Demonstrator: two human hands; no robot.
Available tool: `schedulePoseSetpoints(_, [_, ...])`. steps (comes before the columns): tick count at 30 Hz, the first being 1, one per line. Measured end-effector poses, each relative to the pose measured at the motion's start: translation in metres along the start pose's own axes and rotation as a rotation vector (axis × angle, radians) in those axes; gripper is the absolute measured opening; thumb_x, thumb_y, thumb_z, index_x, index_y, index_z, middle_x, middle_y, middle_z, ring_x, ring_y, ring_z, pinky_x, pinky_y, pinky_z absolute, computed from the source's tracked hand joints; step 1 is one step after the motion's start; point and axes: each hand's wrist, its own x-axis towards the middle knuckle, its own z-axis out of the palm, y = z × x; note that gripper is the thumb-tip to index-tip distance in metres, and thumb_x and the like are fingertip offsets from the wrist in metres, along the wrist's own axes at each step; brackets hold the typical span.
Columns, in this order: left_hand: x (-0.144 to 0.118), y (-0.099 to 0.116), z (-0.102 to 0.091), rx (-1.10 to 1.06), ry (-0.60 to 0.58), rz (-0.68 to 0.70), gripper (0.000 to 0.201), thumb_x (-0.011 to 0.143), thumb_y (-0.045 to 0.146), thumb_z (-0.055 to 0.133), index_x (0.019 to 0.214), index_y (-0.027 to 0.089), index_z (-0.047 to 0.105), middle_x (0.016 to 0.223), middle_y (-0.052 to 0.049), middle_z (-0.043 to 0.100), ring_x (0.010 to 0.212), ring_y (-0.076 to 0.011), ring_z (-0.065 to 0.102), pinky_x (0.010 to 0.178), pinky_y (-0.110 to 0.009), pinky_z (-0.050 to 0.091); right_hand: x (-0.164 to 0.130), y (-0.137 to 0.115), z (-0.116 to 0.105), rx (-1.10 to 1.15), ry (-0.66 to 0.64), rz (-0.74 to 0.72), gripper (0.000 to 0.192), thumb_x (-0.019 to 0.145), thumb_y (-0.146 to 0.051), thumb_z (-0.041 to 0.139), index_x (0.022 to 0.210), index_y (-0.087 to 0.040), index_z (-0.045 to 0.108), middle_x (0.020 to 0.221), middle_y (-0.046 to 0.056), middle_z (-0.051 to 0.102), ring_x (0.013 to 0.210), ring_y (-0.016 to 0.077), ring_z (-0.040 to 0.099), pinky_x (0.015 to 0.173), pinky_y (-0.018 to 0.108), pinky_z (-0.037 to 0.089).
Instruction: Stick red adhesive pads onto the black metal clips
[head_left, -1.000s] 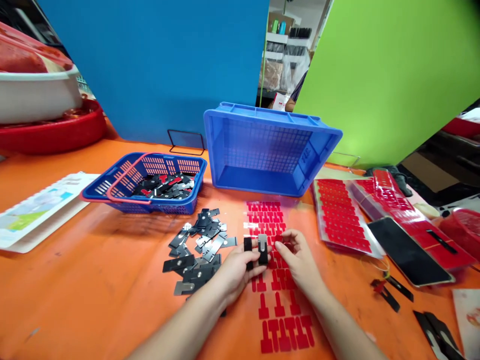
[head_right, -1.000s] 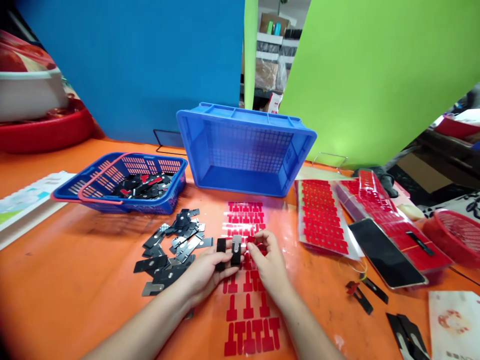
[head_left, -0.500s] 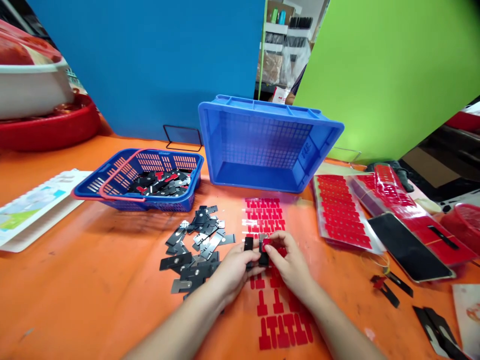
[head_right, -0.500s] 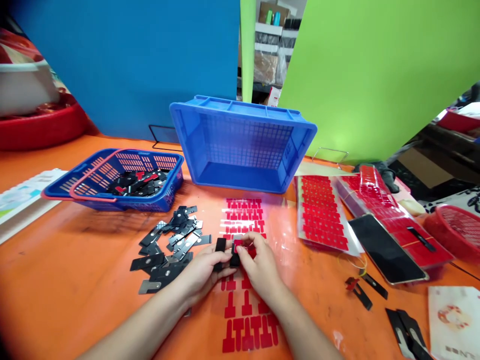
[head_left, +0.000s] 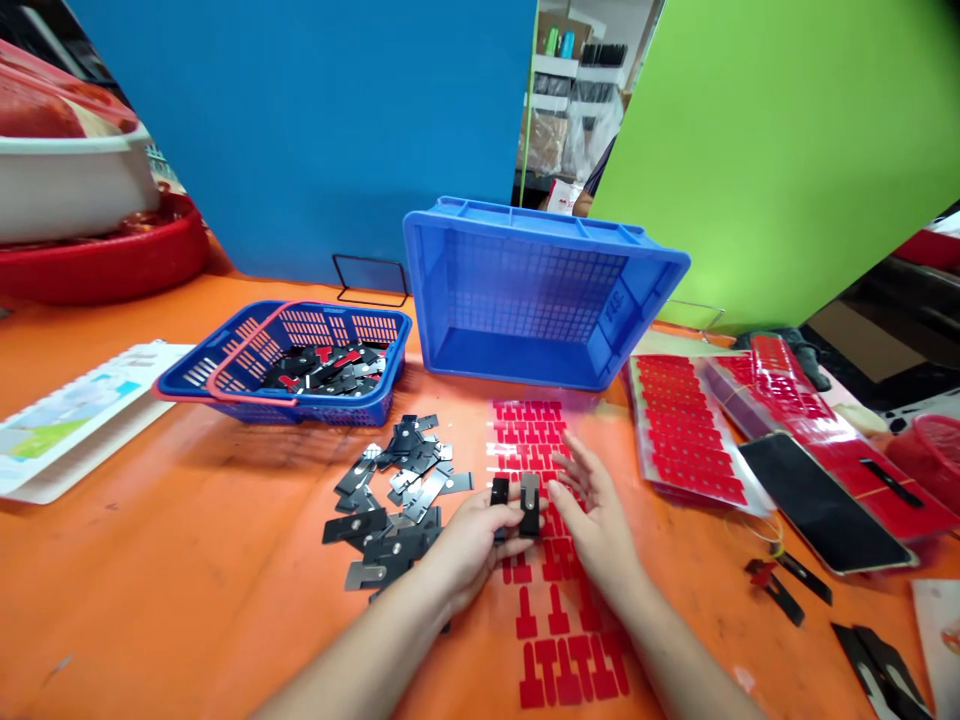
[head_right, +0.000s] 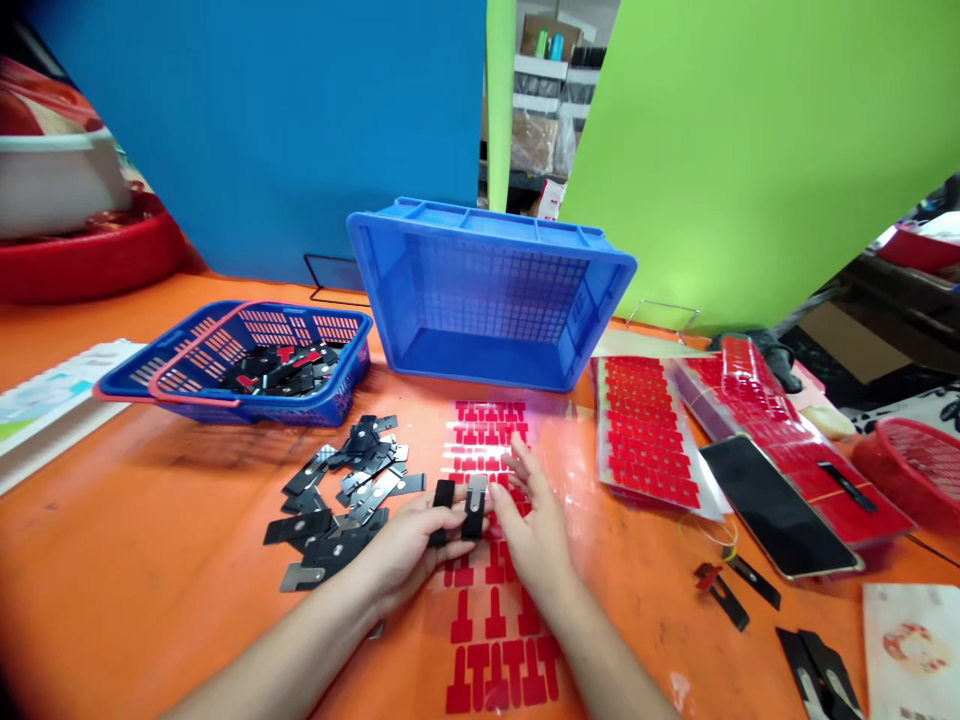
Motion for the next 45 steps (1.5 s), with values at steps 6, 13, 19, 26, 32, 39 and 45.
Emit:
schedulePoseSetpoints(6, [0.001, -0.002, -0.001, 0.066, -0.067, 0.011, 0.022, 0.066, 0.016, 0.058, 0.089, 0.016, 0.058, 0.086, -0.007, 0.062, 0.079, -0.0156, 0.060, 0.066, -0.023, 0.048, 0.001, 0.005, 0.000, 0.022, -0.078, 0.052, 0.064, 0.078, -0.029, 0.053, 0.132, -0.031, 0.020, 0.133, 0.008, 0.035, 0.117, 0.0229, 0.040, 0.091, 0.044, 0.037])
schedulePoseSetpoints(13, [-0.002, -0.002, 0.000, 0.131, -0.134, 0.077, 0.016, 0.066, 0.021, 0.060, 0.081, 0.015, 0.060, 0.073, -0.003, 0.058, 0.069, -0.0118, 0.056, 0.060, -0.021, 0.045, -0.002, -0.001, 0.002, 0.088, -0.074, 0.066, 0.064, 0.077, -0.026, 0.053, 0.132, -0.026, 0.020, 0.079, 0.000, 0.059, 0.071, 0.0154, 0.058, 0.069, 0.033, 0.048])
schedulePoseSetpoints(19, [-0.001, -0.001, -0.002, 0.077, -0.099, 0.098, 0.039, 0.059, 0.013, 0.065, 0.098, 0.016, 0.058, 0.078, -0.002, 0.060, 0.066, -0.0103, 0.056, 0.068, -0.025, 0.044, 0.001, -0.008, -0.003, 0.312, 0.033, 0.126, 0.068, 0.075, -0.026, 0.056, 0.131, -0.026, 0.017, 0.073, -0.004, 0.054, 0.065, 0.0125, 0.054, 0.064, 0.027, 0.046])
schedulePoseSetpoints(26, [0.003, 0.001, -0.004, 0.062, -0.015, 0.179, 0.039, 0.061, 0.013, 0.063, 0.099, 0.013, 0.055, 0.068, -0.001, 0.058, 0.062, -0.0109, 0.057, 0.068, -0.026, 0.046, 0.002, -0.007, -0.007, 0.314, 0.076, 0.186, 0.066, 0.076, -0.028, 0.055, 0.131, -0.026, 0.020, 0.067, -0.005, 0.050, 0.057, 0.0116, 0.050, 0.056, 0.025, 0.045])
schedulePoseSetpoints(32, [0.004, 0.003, -0.007, 0.043, -0.026, 0.227, 0.040, 0.064, 0.013, 0.061, 0.104, 0.013, 0.055, 0.061, 0.002, 0.054, 0.054, -0.0074, 0.052, 0.058, -0.020, 0.043, -0.007, -0.004, -0.011, -0.112, -0.087, -0.060, 0.058, 0.076, -0.024, 0.052, 0.129, -0.029, 0.029, 0.102, 0.004, 0.055, 0.093, 0.0195, 0.053, 0.080, 0.036, 0.045])
schedulePoseSetpoints(39, [-0.001, 0.004, -0.007, -0.100, -0.114, 0.092, 0.037, 0.067, 0.015, 0.060, 0.104, 0.011, 0.056, 0.078, -0.006, 0.062, 0.061, -0.0057, 0.056, 0.059, -0.014, 0.045, -0.013, -0.012, -0.013, -0.308, -0.337, -0.325, 0.055, 0.083, -0.019, 0.044, 0.131, -0.036, 0.023, 0.109, 0.002, 0.058, 0.098, 0.0188, 0.054, 0.083, 0.039, 0.045])
schedulePoseSetpoints(45, [-0.005, 0.006, -0.009, -0.096, -0.092, 0.056, 0.036, 0.071, 0.021, 0.057, 0.104, 0.009, 0.054, 0.087, -0.013, 0.065, 0.063, -0.0085, 0.059, 0.056, -0.014, 0.047, -0.016, -0.007, -0.041, -0.387, -0.045, -0.323, 0.052, 0.083, -0.021, 0.046, 0.129, -0.033, 0.027, 0.100, 0.003, 0.063, 0.091, 0.0190, 0.059, 0.074, 0.034, 0.047])
